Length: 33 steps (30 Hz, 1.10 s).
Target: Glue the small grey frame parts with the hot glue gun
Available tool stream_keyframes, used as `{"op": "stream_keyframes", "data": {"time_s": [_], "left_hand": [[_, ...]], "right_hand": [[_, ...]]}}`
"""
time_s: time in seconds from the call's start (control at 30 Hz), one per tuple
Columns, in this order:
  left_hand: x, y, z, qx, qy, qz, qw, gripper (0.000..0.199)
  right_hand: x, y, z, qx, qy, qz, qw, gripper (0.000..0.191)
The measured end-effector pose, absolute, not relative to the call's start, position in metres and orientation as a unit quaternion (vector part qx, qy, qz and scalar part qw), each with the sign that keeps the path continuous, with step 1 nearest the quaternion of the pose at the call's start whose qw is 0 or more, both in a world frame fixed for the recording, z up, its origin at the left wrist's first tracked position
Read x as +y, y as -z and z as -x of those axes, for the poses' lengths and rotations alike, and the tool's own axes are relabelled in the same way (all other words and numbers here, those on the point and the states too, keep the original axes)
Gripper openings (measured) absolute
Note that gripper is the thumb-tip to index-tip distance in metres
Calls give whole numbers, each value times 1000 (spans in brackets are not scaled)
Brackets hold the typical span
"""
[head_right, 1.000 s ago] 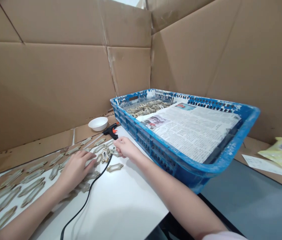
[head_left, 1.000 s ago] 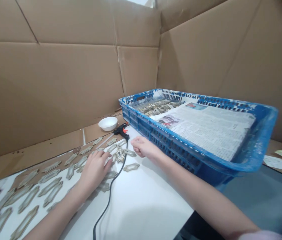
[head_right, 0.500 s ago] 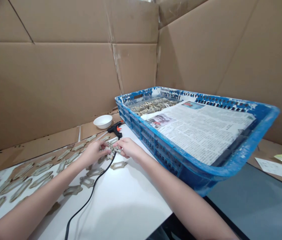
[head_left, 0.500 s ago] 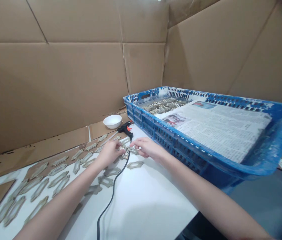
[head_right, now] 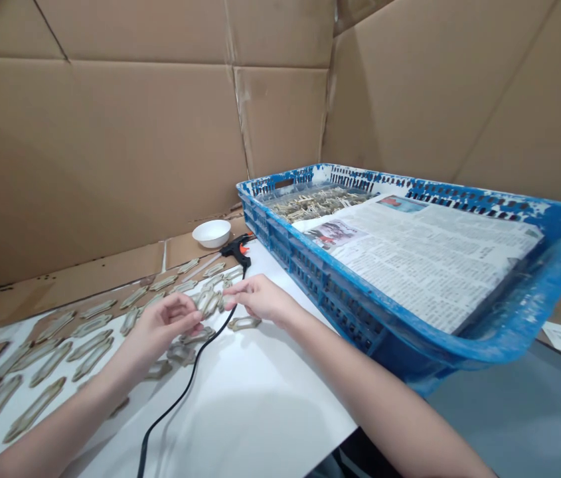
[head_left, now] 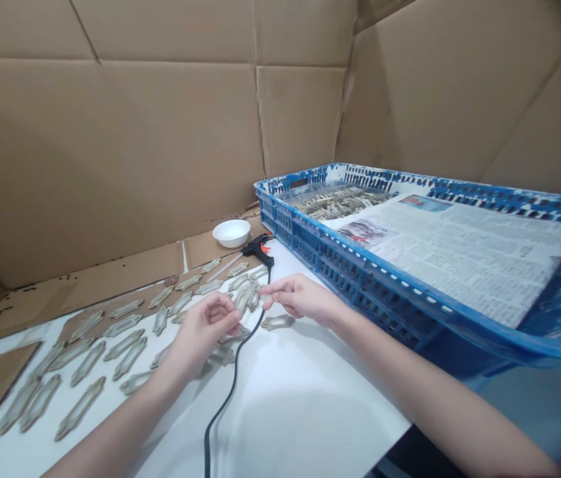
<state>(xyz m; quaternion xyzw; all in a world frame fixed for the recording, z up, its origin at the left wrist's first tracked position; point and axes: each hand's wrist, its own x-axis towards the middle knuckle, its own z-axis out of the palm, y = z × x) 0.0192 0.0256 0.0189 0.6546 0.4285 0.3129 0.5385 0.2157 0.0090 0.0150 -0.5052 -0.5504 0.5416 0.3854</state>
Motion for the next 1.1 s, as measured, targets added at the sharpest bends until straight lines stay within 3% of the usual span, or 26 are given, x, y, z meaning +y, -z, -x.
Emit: {"op": "stream_keyframes", "data": {"time_s": [0.27,0.47,0.67,1.1], "left_hand": [[23,-1,-19,426,-344,-671,501,24],[9,-3,-24,453,-323,-695,455,26],[-3,-4,-29,430,-333,-687,481,21],[-7,7,-30,427,-371,-686,457,20]], "right_hand": [[0,-14,-206,-619,-462,525,358,5],[-12,-12,-192,-660,-371,543,363,7],[-20,-12,-183,-715,-223,566,345,8],[-23,-2,-179,-776,-181,563,219,11]]}}
